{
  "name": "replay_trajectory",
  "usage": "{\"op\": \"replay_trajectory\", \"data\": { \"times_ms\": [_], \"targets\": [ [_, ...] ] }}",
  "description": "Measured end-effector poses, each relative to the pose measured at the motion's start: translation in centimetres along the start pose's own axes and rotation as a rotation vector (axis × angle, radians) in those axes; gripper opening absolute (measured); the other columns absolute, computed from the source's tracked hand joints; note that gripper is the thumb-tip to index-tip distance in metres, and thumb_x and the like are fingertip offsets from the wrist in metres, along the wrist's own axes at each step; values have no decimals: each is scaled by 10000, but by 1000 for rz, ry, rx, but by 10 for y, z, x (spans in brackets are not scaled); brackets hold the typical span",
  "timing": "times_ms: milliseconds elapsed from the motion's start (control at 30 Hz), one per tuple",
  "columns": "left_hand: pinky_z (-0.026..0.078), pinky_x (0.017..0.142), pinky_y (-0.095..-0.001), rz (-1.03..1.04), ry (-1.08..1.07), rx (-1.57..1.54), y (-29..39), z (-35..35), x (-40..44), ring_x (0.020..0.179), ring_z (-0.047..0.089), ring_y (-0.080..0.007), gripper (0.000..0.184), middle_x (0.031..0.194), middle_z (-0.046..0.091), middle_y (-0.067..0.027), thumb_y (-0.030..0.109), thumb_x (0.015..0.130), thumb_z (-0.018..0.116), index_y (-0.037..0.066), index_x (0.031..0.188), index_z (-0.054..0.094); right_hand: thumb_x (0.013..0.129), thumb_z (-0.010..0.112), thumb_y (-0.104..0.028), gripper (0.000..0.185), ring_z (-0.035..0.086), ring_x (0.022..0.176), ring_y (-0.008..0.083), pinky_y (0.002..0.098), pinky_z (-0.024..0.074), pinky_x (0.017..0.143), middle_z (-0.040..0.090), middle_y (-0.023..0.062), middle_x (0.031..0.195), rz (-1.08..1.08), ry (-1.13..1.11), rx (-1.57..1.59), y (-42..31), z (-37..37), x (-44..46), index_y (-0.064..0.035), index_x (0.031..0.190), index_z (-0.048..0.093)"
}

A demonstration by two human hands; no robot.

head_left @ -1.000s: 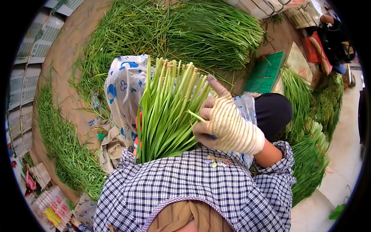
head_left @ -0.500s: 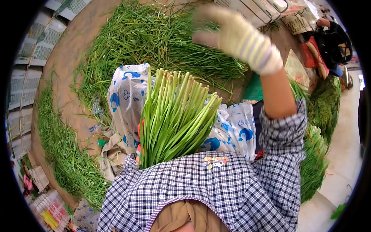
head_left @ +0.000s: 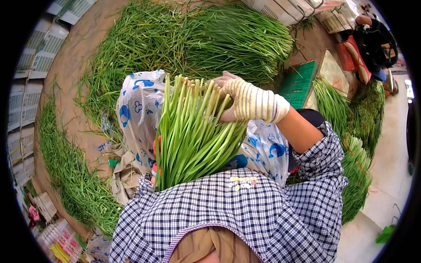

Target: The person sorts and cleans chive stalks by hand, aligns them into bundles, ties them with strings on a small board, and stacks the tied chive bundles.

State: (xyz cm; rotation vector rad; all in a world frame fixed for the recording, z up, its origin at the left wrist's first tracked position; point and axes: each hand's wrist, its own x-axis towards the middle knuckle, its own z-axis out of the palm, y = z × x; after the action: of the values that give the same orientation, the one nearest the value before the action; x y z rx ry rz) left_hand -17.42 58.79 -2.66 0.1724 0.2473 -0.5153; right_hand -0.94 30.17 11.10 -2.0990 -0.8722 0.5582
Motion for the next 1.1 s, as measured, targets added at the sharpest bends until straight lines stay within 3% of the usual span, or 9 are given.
{"op": "replay_trajectory", "data": {
  "times_ms": [233,333,433,567,700,900,1000,1033,1100],
  "targets": [
    [337,1094,-443,-7,1,21,-2,1,2,1300,429,-252,654,1446,417,-90,445,917,480,130,1471,333,701,750,-188,442,509,1181,325,435,311,1118,572,158,1220,-279,106,-135,10,5,4,-27,1101,652],
    [339,1093,-441,-9,1,26,0,1,1,1297,432,-251,654,1443,420,-91,439,915,486,128,1470,334,720,740,-65,251,603,1037,241,351,512,883,620,135,1188,-83,149,383,5,3,2,-11,960,688],
    [341,1092,-439,-9,-1,29,1,2,1,1294,435,-250,654,1441,424,-91,433,914,492,125,1469,335,796,695,-86,128,620,985,213,298,501,875,667,100,1110,86,280,527,-17,-38,4,0,891,685],
    [344,1090,-436,-11,-2,35,2,2,1,1291,439,-249,654,1437,428,-91,425,912,501,123,1468,337,809,690,-122,347,614,1029,213,284,464,924,653,122,1115,-9,709,290,9,-109,13,-38,1138,616],
    [346,1089,-433,-25,-10,39,3,4,1,1288,443,-247,654,1433,433,-92,417,909,510,120,1467,339,818,711,-248,592,559,1157,254,340,410,1033,580,163,1279,30,707,-308,66,-97,10,-64,1343,506],
    [350,1086,-428,-14,-3,23,3,3,2,1282,449,-246,655,1428,439,-93,405,906,522,115,1465,342,841,554,-663,949,476,1250,332,469,378,1067,429,171,1421,557,704,1181,23,33,-65,-20,1473,258],
    [352,1085,-426,-19,-2,29,3,3,2,1280,452,-245,655,1425,443,-93,399,905,529,113,1464,343,761,430,-834,1113,393,1340,295,458,326,1096,378,163,1467,281,524,1342,15,102,-87,-19,1489,218],
    [353,1085,-425,-17,-6,35,2,3,3,1279,453,-244,655,1424,444,-93,397,904,531,112,1464,343,704,613,-757,1062,411,1312,267,456,365,1078,404,136,1440,210,531,1620,1,112,-84,-83,1467,310],
    [354,1084,-424,-16,-8,36,1,4,1,1277,455,-244,656,1423,446,-93,393,903,535,111,1463,344,748,564,-761,1002,460,1260,227,410,396,1049,476,111,1378,222,601,1518,0,129,-79,-52,1428,362]
  ]
}}
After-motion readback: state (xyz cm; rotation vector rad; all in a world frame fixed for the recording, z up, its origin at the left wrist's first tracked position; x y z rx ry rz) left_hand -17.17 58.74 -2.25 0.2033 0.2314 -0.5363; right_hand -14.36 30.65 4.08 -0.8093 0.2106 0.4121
